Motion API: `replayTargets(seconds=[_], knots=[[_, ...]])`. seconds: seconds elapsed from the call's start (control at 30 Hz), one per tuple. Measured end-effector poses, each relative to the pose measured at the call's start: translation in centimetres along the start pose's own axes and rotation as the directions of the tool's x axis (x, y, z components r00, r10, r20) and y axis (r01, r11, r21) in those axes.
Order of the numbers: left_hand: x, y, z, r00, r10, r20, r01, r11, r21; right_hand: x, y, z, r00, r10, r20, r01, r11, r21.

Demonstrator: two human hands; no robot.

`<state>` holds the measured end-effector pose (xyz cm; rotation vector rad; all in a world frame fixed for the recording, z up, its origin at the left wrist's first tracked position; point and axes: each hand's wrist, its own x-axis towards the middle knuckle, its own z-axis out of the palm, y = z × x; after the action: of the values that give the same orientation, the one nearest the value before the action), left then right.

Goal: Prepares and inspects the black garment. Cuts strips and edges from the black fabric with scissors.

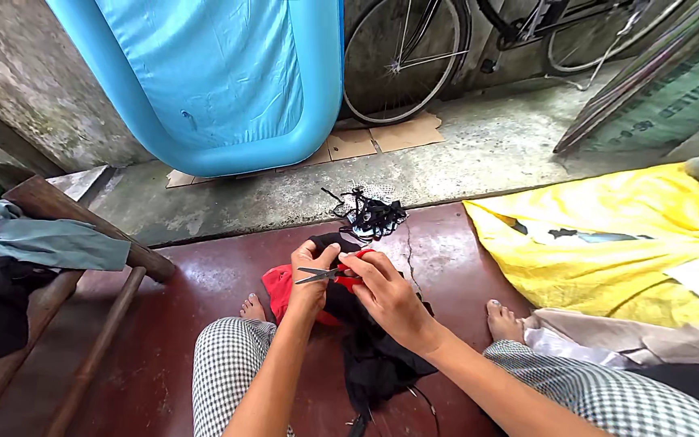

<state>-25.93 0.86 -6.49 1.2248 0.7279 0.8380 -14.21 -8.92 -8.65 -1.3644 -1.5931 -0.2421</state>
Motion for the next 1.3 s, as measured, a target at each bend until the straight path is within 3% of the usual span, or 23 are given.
replayTargets(seconds=[0.17,0.33,0.43,0.6,0.8,0.97,1.3], knots=[[0.1,0.1,0.4,0.997,0.040,-0.067,-0.045,0.996,-0.074,1.0,-0.2,-0.8,0.976,0.217,-0.035,-0.210,0.967,0.147],[-0.1,0.4,2.0,0.963,-0.238,-0.128,0.164,0.891,-0.422,1.3,0.1,-1.3,0.949,0.312,-0.047,-0.298,0.936,0.188],[-0.1,-0.8,2.9,0.905,-0.363,-0.223,0.184,0.806,-0.563,1.2,0.1,-1.1,0.951,0.305,-0.051,-0.295,0.944,0.147],[-1.0,-3.2,4.1,0.949,-0.169,-0.268,0.039,0.902,-0.429,1.1,0.5,-0.6,0.942,0.332,-0.043,-0.325,0.938,0.117],[-1.0,-1.8,4.0,0.948,-0.084,-0.306,-0.049,0.915,-0.402,1.5,0.0,-0.8,0.945,0.323,-0.058,-0.315,0.942,0.115],[-1.2,-1.4,3.4,0.961,0.128,-0.244,-0.180,0.962,-0.205,1.6,-0.4,-1.2,0.947,0.310,-0.086,-0.297,0.945,0.140],[-2.0,-0.4,3.1,0.971,0.194,-0.137,-0.210,0.972,-0.109,1.5,-0.6,-1.1,0.935,0.331,-0.126,-0.307,0.935,0.179]])
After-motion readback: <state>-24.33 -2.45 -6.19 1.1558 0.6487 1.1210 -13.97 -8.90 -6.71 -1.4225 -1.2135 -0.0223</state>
